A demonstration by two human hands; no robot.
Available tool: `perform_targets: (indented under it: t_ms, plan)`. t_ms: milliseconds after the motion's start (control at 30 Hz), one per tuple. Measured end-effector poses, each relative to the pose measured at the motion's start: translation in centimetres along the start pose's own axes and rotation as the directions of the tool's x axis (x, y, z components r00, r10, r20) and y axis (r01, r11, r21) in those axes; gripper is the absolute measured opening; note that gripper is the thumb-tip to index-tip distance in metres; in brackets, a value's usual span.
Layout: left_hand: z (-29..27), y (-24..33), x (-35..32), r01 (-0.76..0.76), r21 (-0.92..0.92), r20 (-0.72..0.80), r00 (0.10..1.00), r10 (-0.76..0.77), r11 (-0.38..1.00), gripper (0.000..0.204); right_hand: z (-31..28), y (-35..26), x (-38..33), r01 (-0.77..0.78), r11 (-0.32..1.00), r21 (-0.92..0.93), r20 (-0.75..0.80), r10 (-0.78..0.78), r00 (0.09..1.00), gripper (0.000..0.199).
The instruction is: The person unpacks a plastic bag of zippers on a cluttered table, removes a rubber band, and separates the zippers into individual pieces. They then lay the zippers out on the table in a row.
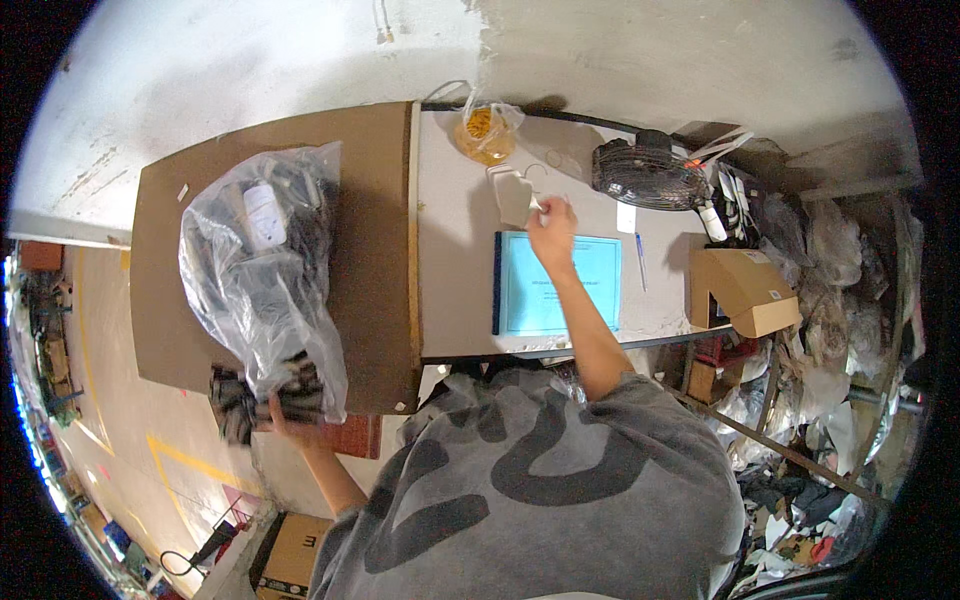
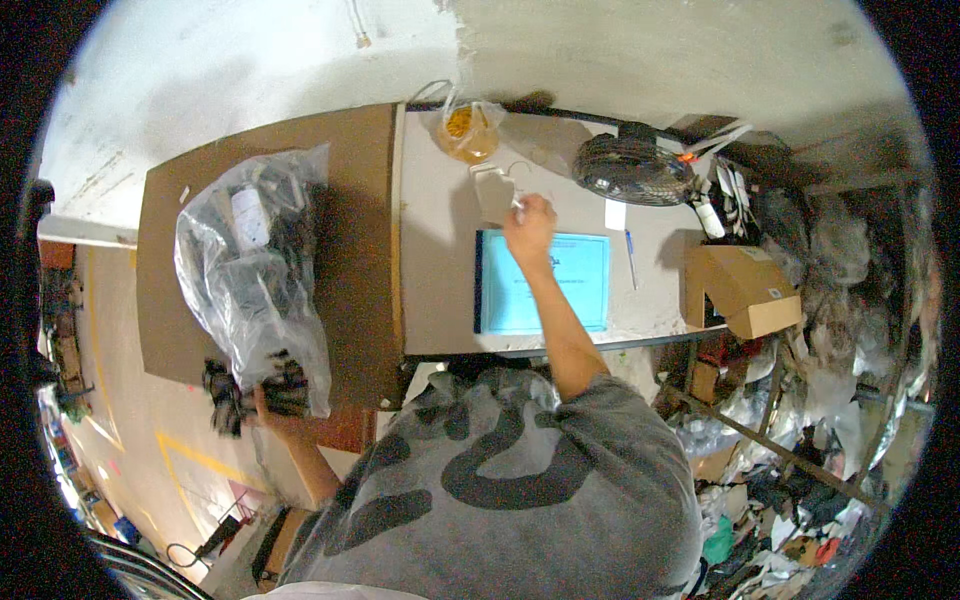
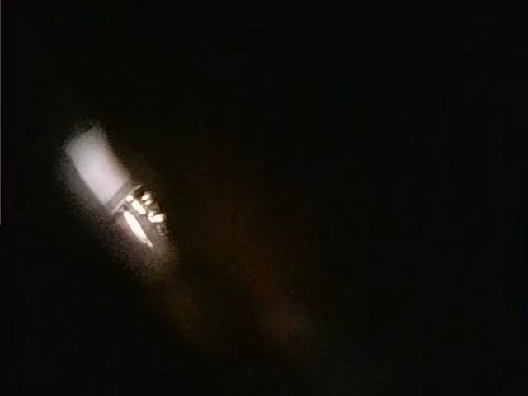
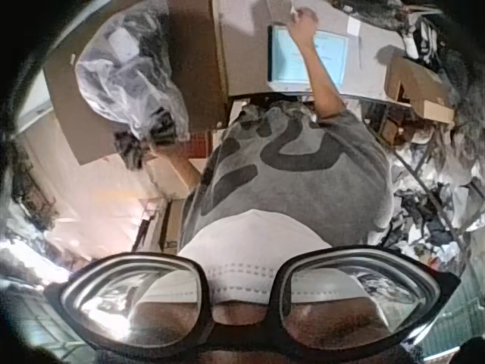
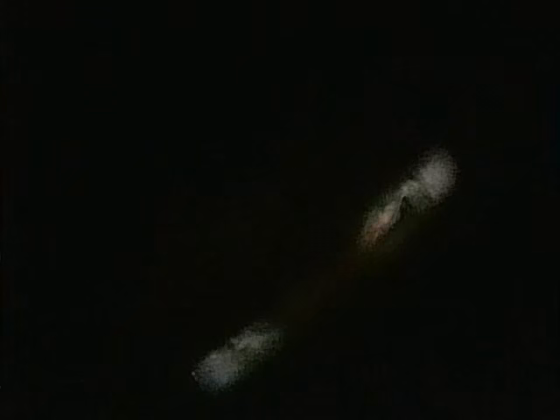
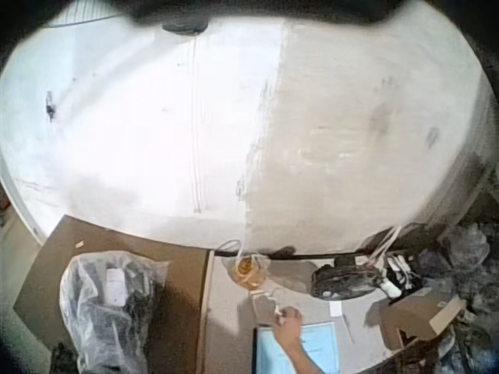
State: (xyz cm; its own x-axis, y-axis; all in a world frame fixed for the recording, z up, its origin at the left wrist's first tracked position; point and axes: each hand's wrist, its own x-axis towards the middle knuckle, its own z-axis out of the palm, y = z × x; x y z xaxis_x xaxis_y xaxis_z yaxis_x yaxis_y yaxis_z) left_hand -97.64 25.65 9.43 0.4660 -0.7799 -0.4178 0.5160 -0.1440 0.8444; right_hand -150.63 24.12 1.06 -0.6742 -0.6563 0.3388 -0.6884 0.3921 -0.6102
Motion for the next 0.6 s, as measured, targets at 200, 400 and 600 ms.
perform_targets:
  t_ms: [200, 400, 600]
  plan:
    - [-0.6, -1.8, -4.2, -0.063, 0.188, 0.318, 0.948, 0.0, 0.98, 0.062, -10.2, 9.7, -7.6, -0.101, 0.995, 0.007, 0.423, 0.089, 0.902, 0.014]
    - [18.7, -4.9, -11.4, -0.413, 0.731, 0.512, 0.858, -0.037, 0.543, 0.066, -15.7, 11.5, -14.8, -0.327, 0.944, 0.038, 0.984, -0.093, -0.155, 0.025]
    - [21.4, -16.9, -10.4, -0.513, 0.855, 0.515, 0.818, -0.255, 0.083, 0.11, -17.3, 18.4, -22.9, 0.233, 0.965, 0.124, 0.987, -0.144, 0.069, 0.046]
